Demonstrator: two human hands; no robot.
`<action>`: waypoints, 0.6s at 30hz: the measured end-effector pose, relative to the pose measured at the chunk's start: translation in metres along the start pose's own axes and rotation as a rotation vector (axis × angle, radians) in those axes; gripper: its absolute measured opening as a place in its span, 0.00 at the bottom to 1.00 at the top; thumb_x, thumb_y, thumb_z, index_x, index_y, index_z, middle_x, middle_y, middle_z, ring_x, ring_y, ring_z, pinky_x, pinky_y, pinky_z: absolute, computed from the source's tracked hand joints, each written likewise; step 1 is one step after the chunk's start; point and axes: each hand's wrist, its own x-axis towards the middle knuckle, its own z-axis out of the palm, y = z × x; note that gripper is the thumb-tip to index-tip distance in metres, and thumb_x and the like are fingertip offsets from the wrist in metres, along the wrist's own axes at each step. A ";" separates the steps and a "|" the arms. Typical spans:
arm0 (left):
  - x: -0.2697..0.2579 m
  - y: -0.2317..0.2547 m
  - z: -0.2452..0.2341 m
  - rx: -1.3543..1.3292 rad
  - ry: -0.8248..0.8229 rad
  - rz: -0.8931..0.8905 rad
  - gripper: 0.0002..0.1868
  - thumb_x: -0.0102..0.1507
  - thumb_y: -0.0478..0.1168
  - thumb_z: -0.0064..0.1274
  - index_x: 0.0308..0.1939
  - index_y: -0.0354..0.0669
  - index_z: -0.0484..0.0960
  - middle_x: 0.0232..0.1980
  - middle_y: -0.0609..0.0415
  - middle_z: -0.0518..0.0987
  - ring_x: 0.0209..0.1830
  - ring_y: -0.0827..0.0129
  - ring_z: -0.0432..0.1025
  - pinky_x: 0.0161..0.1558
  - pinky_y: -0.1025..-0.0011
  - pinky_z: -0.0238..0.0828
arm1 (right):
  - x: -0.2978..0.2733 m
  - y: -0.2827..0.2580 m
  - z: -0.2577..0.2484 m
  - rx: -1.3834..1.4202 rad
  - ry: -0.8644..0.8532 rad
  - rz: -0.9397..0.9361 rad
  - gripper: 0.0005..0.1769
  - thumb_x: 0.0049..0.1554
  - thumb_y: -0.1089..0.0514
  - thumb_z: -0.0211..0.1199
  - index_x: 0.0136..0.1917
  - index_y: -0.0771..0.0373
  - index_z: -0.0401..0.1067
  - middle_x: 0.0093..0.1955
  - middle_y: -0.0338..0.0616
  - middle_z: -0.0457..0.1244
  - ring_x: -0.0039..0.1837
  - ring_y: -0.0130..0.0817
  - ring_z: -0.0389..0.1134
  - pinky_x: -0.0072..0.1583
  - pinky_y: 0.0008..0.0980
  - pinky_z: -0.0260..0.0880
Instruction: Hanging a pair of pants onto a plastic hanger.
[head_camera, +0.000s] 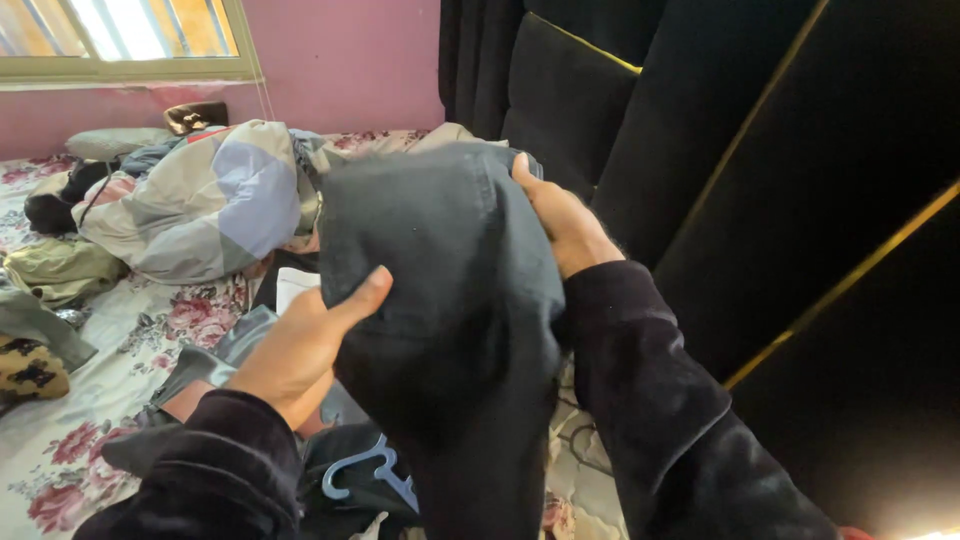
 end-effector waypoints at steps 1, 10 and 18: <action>0.005 -0.004 -0.002 -0.001 0.002 -0.001 0.40 0.61 0.54 0.59 0.67 0.28 0.71 0.66 0.46 0.79 0.67 0.66 0.71 0.66 0.65 0.62 | 0.008 0.005 -0.009 0.000 -0.001 0.003 0.26 0.64 0.43 0.51 0.59 0.68 0.73 0.55 0.47 0.71 0.53 0.31 0.73 0.57 0.29 0.74; 0.001 0.015 0.012 -0.434 -0.008 0.061 0.14 0.63 0.43 0.56 0.47 0.38 0.82 0.47 0.56 0.85 0.48 0.69 0.78 0.53 0.63 0.73 | -0.009 0.029 -0.037 0.018 -0.212 0.027 0.33 0.69 0.37 0.55 0.68 0.69 0.68 0.67 0.53 0.61 0.65 0.43 0.58 0.70 0.44 0.58; 0.028 0.027 -0.001 -0.754 -0.097 0.381 0.05 0.74 0.41 0.56 0.48 0.45 0.82 0.47 0.58 0.84 0.44 0.71 0.79 0.43 0.73 0.74 | 0.016 0.120 -0.137 -0.055 -0.110 0.035 0.37 0.67 0.35 0.58 0.74 0.66 0.67 0.79 0.66 0.52 0.80 0.61 0.45 0.75 0.61 0.45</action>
